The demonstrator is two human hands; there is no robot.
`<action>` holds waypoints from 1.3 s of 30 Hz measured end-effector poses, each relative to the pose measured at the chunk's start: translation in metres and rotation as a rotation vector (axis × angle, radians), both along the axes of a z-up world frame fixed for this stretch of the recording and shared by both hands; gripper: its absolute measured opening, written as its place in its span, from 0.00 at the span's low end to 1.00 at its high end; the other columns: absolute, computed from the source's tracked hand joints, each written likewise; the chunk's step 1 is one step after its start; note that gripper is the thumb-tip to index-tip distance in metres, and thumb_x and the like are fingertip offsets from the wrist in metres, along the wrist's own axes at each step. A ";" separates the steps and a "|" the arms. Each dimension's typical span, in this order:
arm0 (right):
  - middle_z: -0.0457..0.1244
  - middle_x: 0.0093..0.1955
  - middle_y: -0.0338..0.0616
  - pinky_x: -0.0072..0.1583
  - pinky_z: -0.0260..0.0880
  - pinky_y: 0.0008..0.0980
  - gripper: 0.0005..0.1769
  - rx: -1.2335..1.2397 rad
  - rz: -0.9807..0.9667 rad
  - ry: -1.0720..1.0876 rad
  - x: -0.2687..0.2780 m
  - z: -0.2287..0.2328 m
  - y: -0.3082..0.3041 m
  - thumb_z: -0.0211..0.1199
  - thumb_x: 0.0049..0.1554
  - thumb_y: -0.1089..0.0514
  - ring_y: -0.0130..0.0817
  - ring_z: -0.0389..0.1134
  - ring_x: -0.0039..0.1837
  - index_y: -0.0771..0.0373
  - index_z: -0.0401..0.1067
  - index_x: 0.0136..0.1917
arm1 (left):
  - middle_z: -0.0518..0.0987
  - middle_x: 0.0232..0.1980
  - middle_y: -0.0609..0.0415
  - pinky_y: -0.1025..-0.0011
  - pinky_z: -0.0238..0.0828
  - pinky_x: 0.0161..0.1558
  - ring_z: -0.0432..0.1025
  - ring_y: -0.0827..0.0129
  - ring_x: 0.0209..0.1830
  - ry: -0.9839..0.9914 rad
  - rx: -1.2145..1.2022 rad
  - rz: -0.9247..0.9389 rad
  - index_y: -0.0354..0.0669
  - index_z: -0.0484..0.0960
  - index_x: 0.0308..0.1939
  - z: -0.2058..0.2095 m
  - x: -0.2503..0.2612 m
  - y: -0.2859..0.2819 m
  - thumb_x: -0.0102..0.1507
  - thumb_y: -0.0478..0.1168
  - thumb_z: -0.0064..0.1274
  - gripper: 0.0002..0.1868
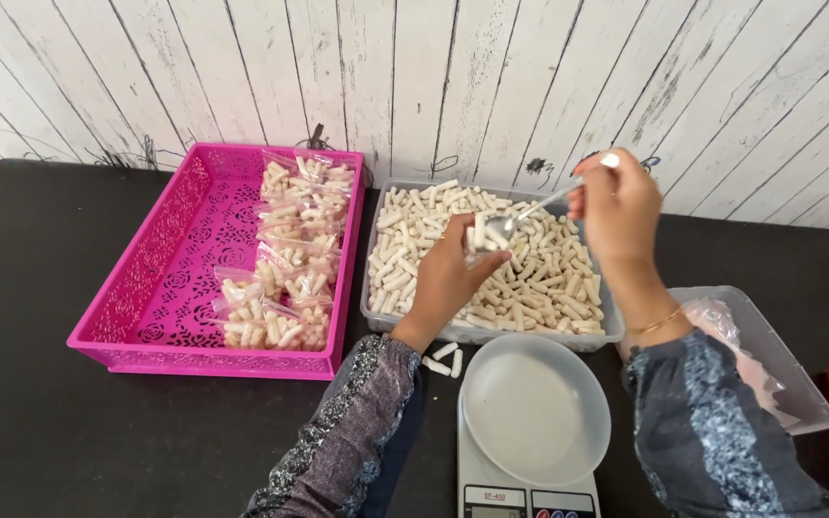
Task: Manually packaging small snacks into plastic bags, weighing them on a digital scale, and organizing them in a basket.
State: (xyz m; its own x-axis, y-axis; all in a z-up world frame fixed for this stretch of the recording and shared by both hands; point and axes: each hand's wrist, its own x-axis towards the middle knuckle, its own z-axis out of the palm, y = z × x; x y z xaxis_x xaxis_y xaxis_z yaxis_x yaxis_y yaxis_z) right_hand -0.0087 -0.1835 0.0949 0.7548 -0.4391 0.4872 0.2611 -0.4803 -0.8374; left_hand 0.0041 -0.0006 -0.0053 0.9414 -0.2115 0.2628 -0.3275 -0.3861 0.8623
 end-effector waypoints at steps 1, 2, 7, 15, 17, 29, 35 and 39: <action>0.65 0.31 0.50 0.34 0.78 0.26 0.07 0.001 0.002 -0.001 -0.008 0.004 0.009 0.56 0.58 0.58 0.29 0.69 0.31 0.59 0.75 0.43 | 0.81 0.48 0.50 0.50 0.71 0.58 0.75 0.49 0.56 -0.001 0.001 0.002 0.55 0.65 0.60 0.002 -0.002 0.000 0.58 0.62 0.60 0.33; 0.66 0.32 0.50 0.35 0.76 0.28 0.08 -0.152 0.058 -0.100 -0.015 0.007 0.017 0.54 0.61 0.61 0.30 0.69 0.32 0.61 0.74 0.45 | 0.81 0.50 0.46 0.50 0.70 0.59 0.75 0.47 0.57 0.018 -0.008 -0.005 0.55 0.65 0.61 0.004 -0.004 0.001 0.57 0.62 0.60 0.35; 0.65 0.34 0.53 0.41 0.72 0.36 0.10 -0.498 0.196 -0.325 -0.043 0.019 0.041 0.51 0.68 0.66 0.40 0.69 0.36 0.66 0.73 0.49 | 0.79 0.55 0.36 0.49 0.68 0.61 0.73 0.42 0.60 0.071 -0.025 -0.007 0.53 0.63 0.66 0.011 -0.009 0.003 0.57 0.63 0.59 0.40; 0.64 0.40 0.49 0.47 0.72 0.36 0.12 -0.768 0.146 -0.593 -0.051 0.022 0.036 0.49 0.71 0.62 0.45 0.69 0.41 0.67 0.72 0.51 | 0.78 0.57 0.33 0.50 0.67 0.62 0.72 0.40 0.61 0.062 -0.090 0.011 0.56 0.61 0.67 0.014 -0.009 0.004 0.56 0.61 0.61 0.41; 0.64 0.38 0.49 0.45 0.71 0.37 0.11 -0.766 0.176 -0.567 -0.037 0.002 0.029 0.50 0.70 0.62 0.46 0.68 0.40 0.66 0.72 0.50 | 0.79 0.55 0.34 0.50 0.68 0.61 0.73 0.40 0.60 0.045 -0.094 0.013 0.57 0.63 0.66 0.011 -0.009 0.001 0.57 0.61 0.61 0.39; 0.65 0.37 0.44 0.47 0.70 0.36 0.11 -0.678 0.128 -0.519 -0.041 -0.009 0.029 0.51 0.69 0.59 0.45 0.69 0.40 0.61 0.73 0.49 | 0.82 0.49 0.41 0.52 0.71 0.58 0.76 0.43 0.54 0.018 -0.080 0.028 0.59 0.66 0.60 0.007 -0.006 -0.002 0.56 0.63 0.61 0.34; 0.64 0.37 0.46 0.46 0.69 0.37 0.11 -0.679 0.077 -0.530 -0.048 0.002 0.022 0.50 0.70 0.60 0.45 0.68 0.39 0.62 0.72 0.49 | 0.83 0.46 0.43 0.53 0.72 0.56 0.78 0.45 0.52 -0.002 -0.068 0.038 0.59 0.67 0.58 -0.001 -0.001 -0.003 0.55 0.63 0.63 0.33; 0.64 0.37 0.43 0.46 0.69 0.37 0.10 -0.702 0.063 -0.512 -0.036 -0.010 0.015 0.52 0.70 0.58 0.45 0.68 0.40 0.59 0.73 0.49 | 0.83 0.48 0.44 0.55 0.72 0.56 0.77 0.45 0.53 0.033 -0.101 0.025 0.60 0.69 0.55 0.003 -0.005 0.000 0.54 0.62 0.63 0.31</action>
State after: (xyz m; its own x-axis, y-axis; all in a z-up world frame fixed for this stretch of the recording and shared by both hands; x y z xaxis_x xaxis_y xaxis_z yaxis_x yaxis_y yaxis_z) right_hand -0.0446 -0.1690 0.0852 0.3814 0.1254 0.9159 0.5677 -0.8137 -0.1250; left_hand -0.0009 -0.0007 -0.0026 0.9546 -0.1623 0.2499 -0.2893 -0.3047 0.9074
